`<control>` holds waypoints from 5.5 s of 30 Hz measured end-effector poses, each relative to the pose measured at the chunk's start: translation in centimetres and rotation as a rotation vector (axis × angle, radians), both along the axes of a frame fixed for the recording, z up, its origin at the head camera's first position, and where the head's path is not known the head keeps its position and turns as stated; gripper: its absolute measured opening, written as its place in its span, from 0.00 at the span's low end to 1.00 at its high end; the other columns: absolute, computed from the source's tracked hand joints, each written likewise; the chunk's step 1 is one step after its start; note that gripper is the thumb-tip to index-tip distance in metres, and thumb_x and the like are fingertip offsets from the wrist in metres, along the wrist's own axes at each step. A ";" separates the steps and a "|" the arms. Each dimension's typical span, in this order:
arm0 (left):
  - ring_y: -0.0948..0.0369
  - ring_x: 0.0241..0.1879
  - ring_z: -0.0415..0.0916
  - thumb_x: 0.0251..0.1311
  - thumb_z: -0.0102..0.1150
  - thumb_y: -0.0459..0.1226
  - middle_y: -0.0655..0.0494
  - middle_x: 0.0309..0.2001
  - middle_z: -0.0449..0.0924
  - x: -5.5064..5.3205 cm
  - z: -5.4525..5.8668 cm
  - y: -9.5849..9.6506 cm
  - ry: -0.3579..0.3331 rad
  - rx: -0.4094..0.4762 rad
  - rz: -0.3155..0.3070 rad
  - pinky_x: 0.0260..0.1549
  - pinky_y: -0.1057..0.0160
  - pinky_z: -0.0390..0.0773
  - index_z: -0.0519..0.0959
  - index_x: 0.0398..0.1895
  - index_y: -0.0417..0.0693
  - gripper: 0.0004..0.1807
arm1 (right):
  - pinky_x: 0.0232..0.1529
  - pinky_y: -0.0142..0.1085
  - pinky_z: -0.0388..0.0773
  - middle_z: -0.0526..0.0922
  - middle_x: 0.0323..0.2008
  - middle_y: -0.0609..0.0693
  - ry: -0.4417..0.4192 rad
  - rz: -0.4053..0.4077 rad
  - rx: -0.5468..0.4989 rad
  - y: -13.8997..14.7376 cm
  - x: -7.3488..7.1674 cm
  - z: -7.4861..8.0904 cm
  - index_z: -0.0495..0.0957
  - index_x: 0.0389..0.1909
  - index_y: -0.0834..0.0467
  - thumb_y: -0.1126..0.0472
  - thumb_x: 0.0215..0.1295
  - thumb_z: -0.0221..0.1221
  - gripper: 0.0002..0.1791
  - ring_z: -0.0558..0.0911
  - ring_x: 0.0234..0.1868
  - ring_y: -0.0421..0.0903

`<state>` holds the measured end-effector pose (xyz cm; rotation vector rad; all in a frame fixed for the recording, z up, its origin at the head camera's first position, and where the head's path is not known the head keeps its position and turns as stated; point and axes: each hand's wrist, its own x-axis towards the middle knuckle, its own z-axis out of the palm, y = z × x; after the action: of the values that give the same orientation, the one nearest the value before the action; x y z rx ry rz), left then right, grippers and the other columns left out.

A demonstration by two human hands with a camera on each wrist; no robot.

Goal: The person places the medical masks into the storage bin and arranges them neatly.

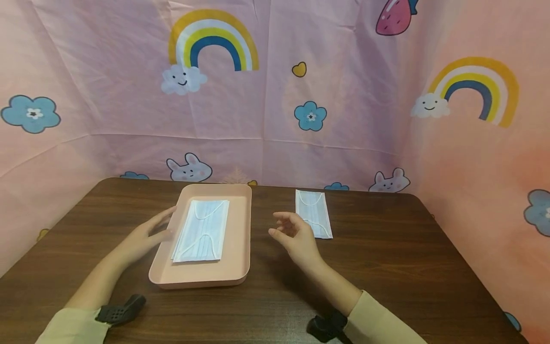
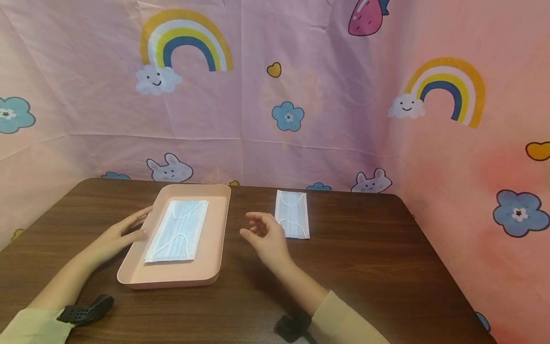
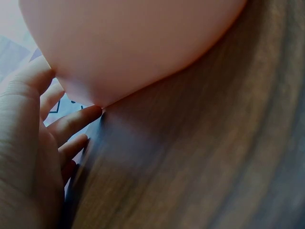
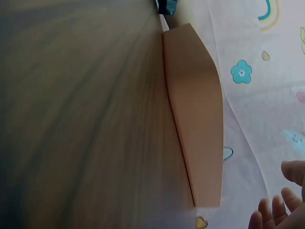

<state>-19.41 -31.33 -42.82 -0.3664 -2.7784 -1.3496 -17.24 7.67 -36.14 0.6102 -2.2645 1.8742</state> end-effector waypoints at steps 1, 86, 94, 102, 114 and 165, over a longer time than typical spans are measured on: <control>0.33 0.65 0.54 0.66 0.55 0.45 0.31 0.68 0.57 0.0 0.0 0.0 0.001 -0.001 0.000 0.53 0.29 0.58 0.51 0.76 0.52 0.38 | 0.46 0.43 0.75 0.78 0.39 0.56 0.000 -0.008 0.008 0.5 -0.1 -0.1 0.76 0.50 0.68 0.73 0.57 0.64 0.18 0.76 0.44 0.58; 0.31 0.65 0.53 0.67 0.54 0.47 0.31 0.68 0.56 0.1 0.0 0.0 -0.016 -0.040 0.009 0.52 0.27 0.57 0.50 0.76 0.52 0.39 | 0.44 0.45 0.70 0.79 0.35 0.55 -0.118 -0.420 0.450 12.2 -12.3 -5.6 0.82 0.49 0.59 0.70 0.57 0.60 0.18 0.76 0.40 0.53; 0.32 0.65 0.54 0.67 0.54 0.46 0.32 0.69 0.55 -0.1 0.0 -0.2 -0.001 -0.032 0.004 0.53 0.28 0.58 0.50 0.76 0.52 0.39 | 0.53 0.50 0.70 0.81 0.47 0.63 -0.226 -0.381 0.429 12.1 -11.8 -4.6 0.80 0.52 0.62 0.72 0.56 0.63 0.21 0.76 0.52 0.58; 0.32 0.65 0.54 0.66 0.54 0.47 0.32 0.69 0.56 0.0 0.2 0.0 -0.014 -0.037 0.014 0.52 0.28 0.57 0.50 0.76 0.53 0.39 | 0.51 0.48 0.74 0.78 0.48 0.64 -0.366 -0.338 0.320 11.6 -11.0 -4.3 0.80 0.52 0.65 0.73 0.58 0.62 0.19 0.75 0.50 0.58; 0.32 0.65 0.53 0.66 0.54 0.47 0.31 0.68 0.55 0.0 0.6 0.2 -0.016 -0.038 0.020 0.53 0.28 0.57 0.50 0.76 0.51 0.39 | 0.42 0.36 0.77 0.72 0.44 0.56 -0.443 -0.269 0.184 12.0 -11.1 -4.7 0.77 0.55 0.67 0.71 0.59 0.63 0.21 0.70 0.45 0.49; 0.32 0.65 0.53 0.66 0.54 0.46 0.32 0.69 0.56 0.2 0.3 0.1 -0.014 -0.025 0.016 0.52 0.27 0.57 0.50 0.76 0.54 0.38 | 0.37 0.32 0.79 0.72 0.48 0.55 -0.308 -0.191 -0.351 4.1 -6.7 -0.8 0.76 0.56 0.61 0.78 0.56 0.60 0.25 0.76 0.44 0.47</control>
<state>-19.18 -31.22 -42.57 -0.3361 -2.8058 -1.3207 -23.97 11.75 -36.93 0.0566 -1.9839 2.3128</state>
